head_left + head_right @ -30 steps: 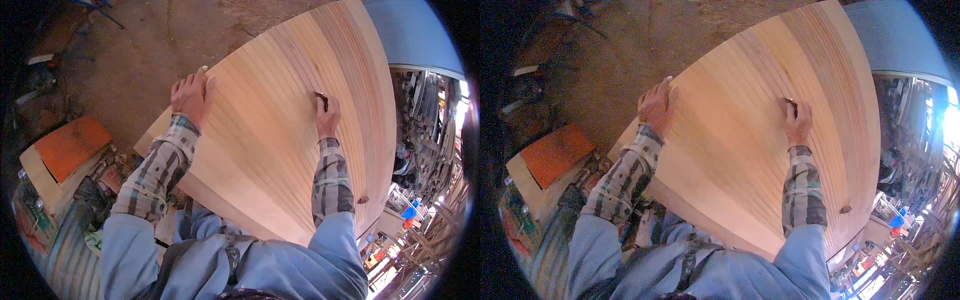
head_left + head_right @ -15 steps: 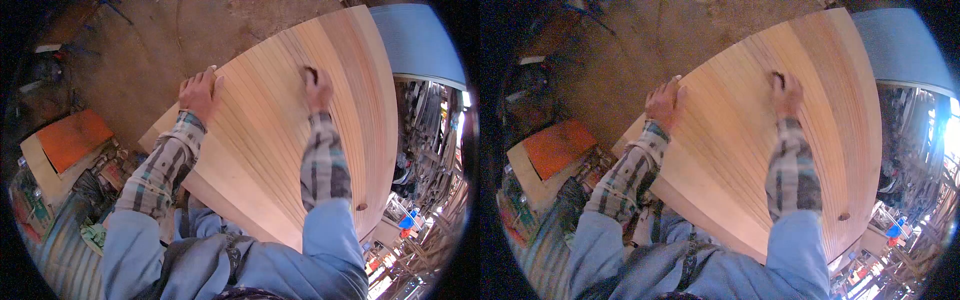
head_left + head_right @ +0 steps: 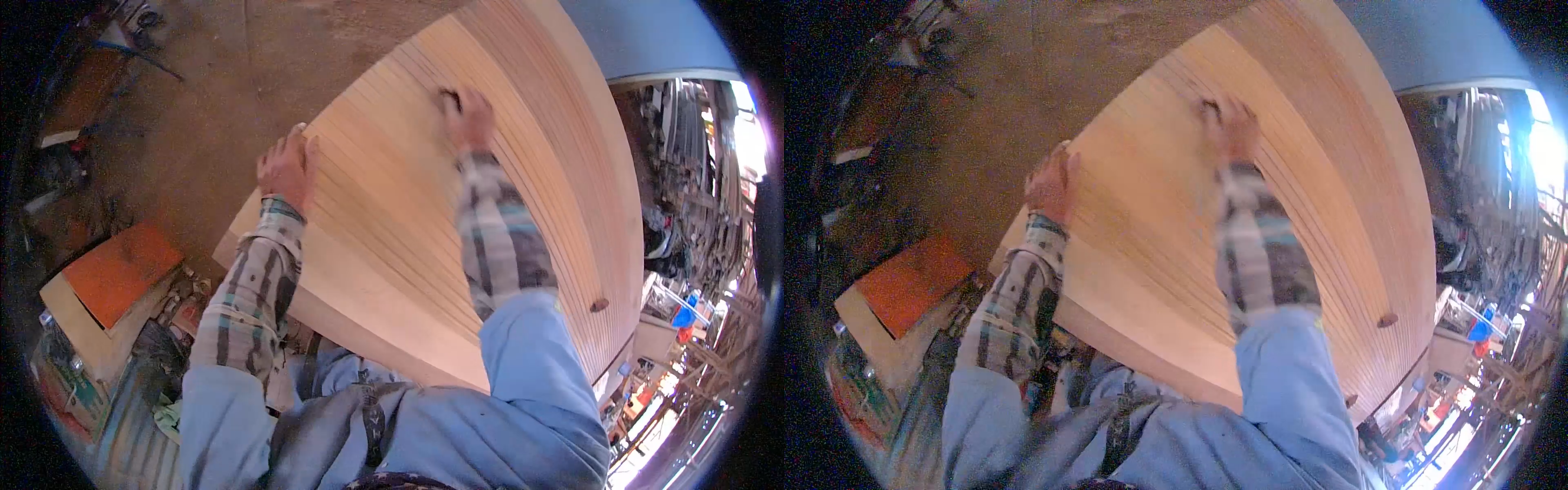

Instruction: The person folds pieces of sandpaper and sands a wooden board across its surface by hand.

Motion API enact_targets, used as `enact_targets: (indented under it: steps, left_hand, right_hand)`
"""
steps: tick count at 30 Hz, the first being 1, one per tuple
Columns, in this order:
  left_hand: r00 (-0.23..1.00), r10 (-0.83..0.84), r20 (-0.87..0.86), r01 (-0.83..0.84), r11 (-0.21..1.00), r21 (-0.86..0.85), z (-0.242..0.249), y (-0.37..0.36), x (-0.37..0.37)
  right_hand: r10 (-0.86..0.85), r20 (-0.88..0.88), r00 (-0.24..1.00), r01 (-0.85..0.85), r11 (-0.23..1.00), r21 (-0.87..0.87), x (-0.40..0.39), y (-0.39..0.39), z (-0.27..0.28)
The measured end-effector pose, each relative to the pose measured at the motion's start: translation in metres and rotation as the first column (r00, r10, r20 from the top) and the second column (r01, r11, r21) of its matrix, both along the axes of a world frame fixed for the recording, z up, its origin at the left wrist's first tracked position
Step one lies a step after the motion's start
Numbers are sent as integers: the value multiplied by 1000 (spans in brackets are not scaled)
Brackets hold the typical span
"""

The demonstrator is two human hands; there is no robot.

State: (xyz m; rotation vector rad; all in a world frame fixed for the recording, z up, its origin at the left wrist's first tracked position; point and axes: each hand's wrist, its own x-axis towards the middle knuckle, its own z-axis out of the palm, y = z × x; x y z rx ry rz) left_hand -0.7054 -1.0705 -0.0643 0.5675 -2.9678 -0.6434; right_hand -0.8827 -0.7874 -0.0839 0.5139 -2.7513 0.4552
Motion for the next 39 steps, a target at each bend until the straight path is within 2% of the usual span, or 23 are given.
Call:
enact_targets:
  steps: [1,2,3,4,5,6,8,10,14,15,17,19,22,23,24,25,28,31,32,34,35,36,39]
  left_hand:
    - [1000,4,-12,-5,1000,-29,-2,-1,-1]
    - [1000,9,-26,-10,998,-60,-3,-1,-1]
    - [1000,-2,-23,1,999,-51,-2,1,1]
    - [998,-4,-64,2,1000,-29,0,0,1]
    - [994,-5,-107,5,1000,-9,1,0,-1]
    - [995,-11,-104,10,1000,-4,1,0,-3]
    - [999,-9,-49,7,1000,-28,2,-1,-2]
    - [999,-8,-49,6,999,-38,-2,-1,-4]
    - [1000,22,-9,-23,997,-74,2,1,-3]
    - [999,37,-12,-38,995,-93,2,0,-3]
    - [999,29,-38,-31,997,-69,1,0,-3]
    - [999,30,-21,-32,995,-91,0,0,-1]
    - [999,27,-20,-29,996,-90,-1,-4,-2]
    - [999,31,-26,-32,997,-66,-3,-2,-2]
    - [999,34,-20,-35,998,-50,-5,-2,-2]
    - [999,21,-29,-23,997,-70,-6,-3,-1]
    - [1000,6,-28,-7,999,-46,-1,-1,2]
    - [998,-1,-57,0,1000,-7,3,0,-1]
    - [996,-1,-94,1,1000,-3,3,0,0]
    - [996,-11,-84,9,1000,-26,-2,-1,0]
    - [996,-21,-82,17,999,-50,-4,-3,-1]
    - [997,-6,-82,-1,997,-82,-3,-6,2]
    - [996,-6,-90,3,999,-41,1,-4,-2]
  right_hand:
    - [-31,113,993,39,997,-72,33,40,18]
    - [-114,217,969,113,993,19,65,96,17]
    - [-58,-3,998,58,996,71,99,152,16]
    - [-132,126,983,126,991,48,134,208,20]
    - [-216,167,962,195,972,135,164,254,30]
    - [-314,184,932,298,948,110,191,286,38]
    - [-414,211,885,403,910,95,211,303,42]
    - [-323,152,934,308,944,118,189,278,28]
    - [-99,173,980,117,988,-96,66,78,21]
    - [79,-82,993,-74,995,62,38,24,27]
    - [131,-69,989,-143,969,-203,-25,-66,17]
    - [30,-48,998,-33,997,-71,-77,-129,-4]
    - [0,-17,1000,-1,998,-67,-89,-116,-9]
    - [74,-31,997,-78,987,-137,-65,-82,3]
    - [51,-75,996,-59,992,-109,-45,-41,-3]
    - [13,68,998,-5,993,-114,-13,-3,19]
    - [-41,69,997,42,999,-12,54,125,27]
    - [-64,87,994,62,998,25,67,147,29]
    - [-75,119,990,73,997,26,66,144,30]
    - [63,89,994,-54,993,-101,24,87,17]
    - [34,58,998,-31,998,-56,-5,48,4]
    - [116,-90,989,-130,975,-178,-64,-29,-26]
    - [107,-38,994,-111,986,-122,-88,-87,4]
